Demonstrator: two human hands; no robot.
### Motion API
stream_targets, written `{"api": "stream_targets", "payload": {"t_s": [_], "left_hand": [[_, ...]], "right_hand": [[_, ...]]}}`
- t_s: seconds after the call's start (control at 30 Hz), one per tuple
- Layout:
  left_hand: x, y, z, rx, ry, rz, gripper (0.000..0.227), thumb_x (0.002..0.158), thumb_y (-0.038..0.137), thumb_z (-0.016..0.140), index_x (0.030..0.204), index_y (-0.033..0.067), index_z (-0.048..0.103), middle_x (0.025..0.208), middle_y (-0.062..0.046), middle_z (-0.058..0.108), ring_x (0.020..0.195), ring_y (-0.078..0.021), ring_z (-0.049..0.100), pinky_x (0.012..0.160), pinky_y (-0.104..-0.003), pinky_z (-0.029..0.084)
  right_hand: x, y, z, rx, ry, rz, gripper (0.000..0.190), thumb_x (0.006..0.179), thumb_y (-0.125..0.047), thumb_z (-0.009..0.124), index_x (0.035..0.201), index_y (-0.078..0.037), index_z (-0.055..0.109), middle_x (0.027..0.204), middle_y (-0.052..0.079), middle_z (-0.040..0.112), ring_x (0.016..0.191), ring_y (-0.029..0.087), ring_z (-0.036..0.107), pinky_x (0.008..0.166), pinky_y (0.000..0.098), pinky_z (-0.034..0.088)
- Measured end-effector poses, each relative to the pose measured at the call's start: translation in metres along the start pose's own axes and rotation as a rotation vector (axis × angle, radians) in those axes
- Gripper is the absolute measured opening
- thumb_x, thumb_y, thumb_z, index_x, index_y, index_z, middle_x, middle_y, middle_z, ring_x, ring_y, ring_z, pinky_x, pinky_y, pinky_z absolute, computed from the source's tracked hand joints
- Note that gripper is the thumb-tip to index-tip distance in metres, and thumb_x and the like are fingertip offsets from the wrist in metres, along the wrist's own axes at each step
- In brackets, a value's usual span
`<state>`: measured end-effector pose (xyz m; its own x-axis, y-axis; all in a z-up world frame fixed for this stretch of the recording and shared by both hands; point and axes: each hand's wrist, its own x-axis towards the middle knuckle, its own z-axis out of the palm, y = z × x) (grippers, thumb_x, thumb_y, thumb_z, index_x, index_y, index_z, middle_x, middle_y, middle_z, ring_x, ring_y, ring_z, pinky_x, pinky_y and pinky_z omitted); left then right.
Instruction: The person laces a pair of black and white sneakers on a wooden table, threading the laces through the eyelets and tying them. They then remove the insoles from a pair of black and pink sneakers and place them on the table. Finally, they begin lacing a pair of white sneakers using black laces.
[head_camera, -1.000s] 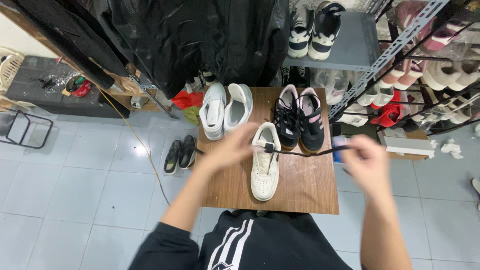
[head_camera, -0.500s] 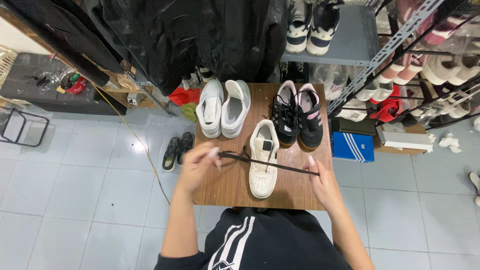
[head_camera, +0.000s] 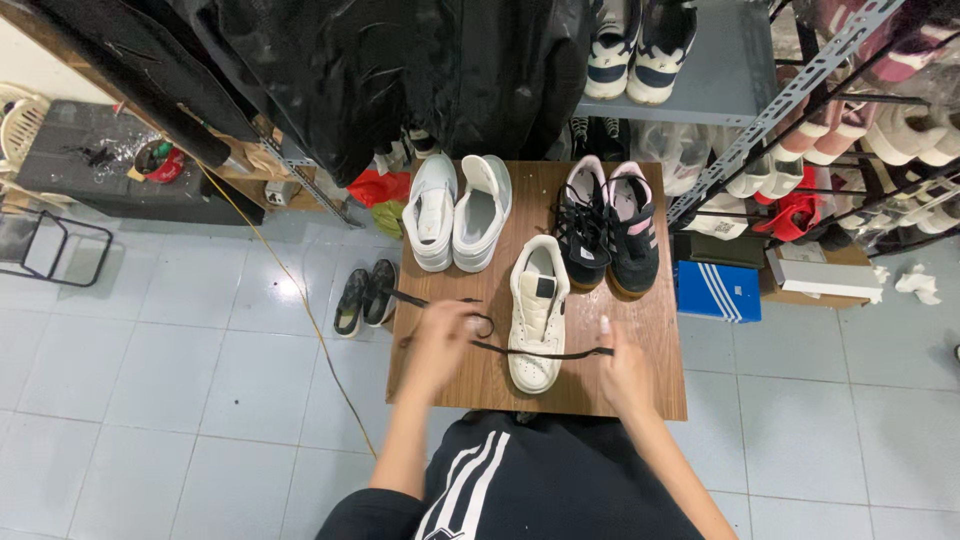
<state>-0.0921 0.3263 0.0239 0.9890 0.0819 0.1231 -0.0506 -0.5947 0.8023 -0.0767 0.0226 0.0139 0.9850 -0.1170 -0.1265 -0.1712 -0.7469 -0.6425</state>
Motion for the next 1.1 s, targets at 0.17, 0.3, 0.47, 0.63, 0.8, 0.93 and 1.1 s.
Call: {"api": "stream_targets", "payload": {"t_s": [0.17, 0.3, 0.47, 0.63, 0.8, 0.93, 1.1], "left_hand": [[-0.015, 0.030, 0.093, -0.273, -0.310, 0.324, 0.029, 0.093, 0.019, 0.070, 0.117, 0.0047, 0.063, 0.126, -0.013, 0.065, 0.125, -0.0317, 0.056, 0.106, -0.041, 0.043], [-0.012, 0.017, 0.107, -0.509, -0.487, 0.077, 0.018, 0.105, 0.021, 0.064, 0.111, 0.0047, 0.058, 0.104, -0.008, 0.066, 0.101, -0.0186, 0.063, 0.094, -0.032, 0.051], [-0.005, 0.004, 0.095, -0.678, -0.564, -0.094, 0.021, 0.099, 0.020, 0.067, 0.112, 0.0064, 0.058, 0.083, -0.002, 0.062, 0.081, -0.0090, 0.059, 0.071, -0.026, 0.048], [-0.001, -0.002, 0.064, -0.476, -0.624, -0.164, 0.017, 0.097, 0.015, 0.068, 0.111, 0.0051, 0.067, 0.075, -0.001, 0.065, 0.071, -0.0108, 0.061, 0.064, -0.028, 0.049], [-0.004, -0.005, 0.060, 0.010, -0.427, 0.088, 0.018, 0.096, 0.018, 0.071, 0.112, 0.0084, 0.072, 0.098, -0.009, 0.070, 0.091, -0.0256, 0.066, 0.078, -0.037, 0.052], [-0.007, 0.000, 0.089, 0.062, -0.291, 0.109, 0.022, 0.093, 0.016, 0.065, 0.113, 0.0125, 0.074, 0.110, -0.006, 0.067, 0.102, -0.0284, 0.065, 0.084, -0.041, 0.052], [0.001, -0.004, 0.123, 0.330, -0.176, 0.317, 0.021, 0.080, 0.011, 0.069, 0.099, 0.0134, 0.078, 0.099, -0.004, 0.065, 0.101, -0.0268, 0.062, 0.077, -0.041, 0.052]], "right_hand": [[0.002, -0.006, 0.020, 0.052, -0.005, -0.143, 0.033, 0.105, -0.033, 0.046, 0.105, -0.005, 0.064, 0.086, 0.027, 0.070, 0.084, 0.047, 0.067, 0.070, 0.0566, 0.048], [0.001, 0.003, 0.029, 0.037, 0.034, -0.161, 0.028, 0.104, -0.030, 0.054, 0.102, -0.005, 0.067, 0.083, 0.027, 0.068, 0.080, 0.046, 0.066, 0.066, 0.0548, 0.046], [0.002, 0.031, 0.053, 0.419, -0.075, -0.047, 0.012, 0.095, -0.011, 0.066, 0.100, 0.000, 0.067, 0.078, 0.015, 0.070, 0.066, 0.022, 0.066, 0.059, 0.0364, 0.053], [0.008, 0.069, 0.088, 0.742, -0.129, 0.075, 0.016, 0.094, -0.002, 0.059, 0.108, 0.002, 0.066, 0.084, 0.007, 0.074, 0.068, 0.011, 0.070, 0.062, 0.0258, 0.058], [0.008, 0.091, 0.120, 0.805, -0.098, 0.055, 0.017, 0.099, -0.005, 0.066, 0.112, 0.004, 0.072, 0.086, 0.007, 0.072, 0.071, 0.010, 0.064, 0.065, 0.0254, 0.055], [0.012, 0.095, 0.137, 0.904, -0.058, 0.025, 0.018, 0.096, -0.005, 0.066, 0.113, 0.001, 0.068, 0.086, 0.004, 0.072, 0.072, 0.009, 0.065, 0.067, 0.0241, 0.054], [0.019, 0.101, 0.157, 0.980, 0.014, -0.015, 0.014, 0.096, -0.006, 0.069, 0.106, -0.001, 0.061, 0.090, 0.002, 0.069, 0.076, 0.008, 0.061, 0.066, 0.0247, 0.049]]}}
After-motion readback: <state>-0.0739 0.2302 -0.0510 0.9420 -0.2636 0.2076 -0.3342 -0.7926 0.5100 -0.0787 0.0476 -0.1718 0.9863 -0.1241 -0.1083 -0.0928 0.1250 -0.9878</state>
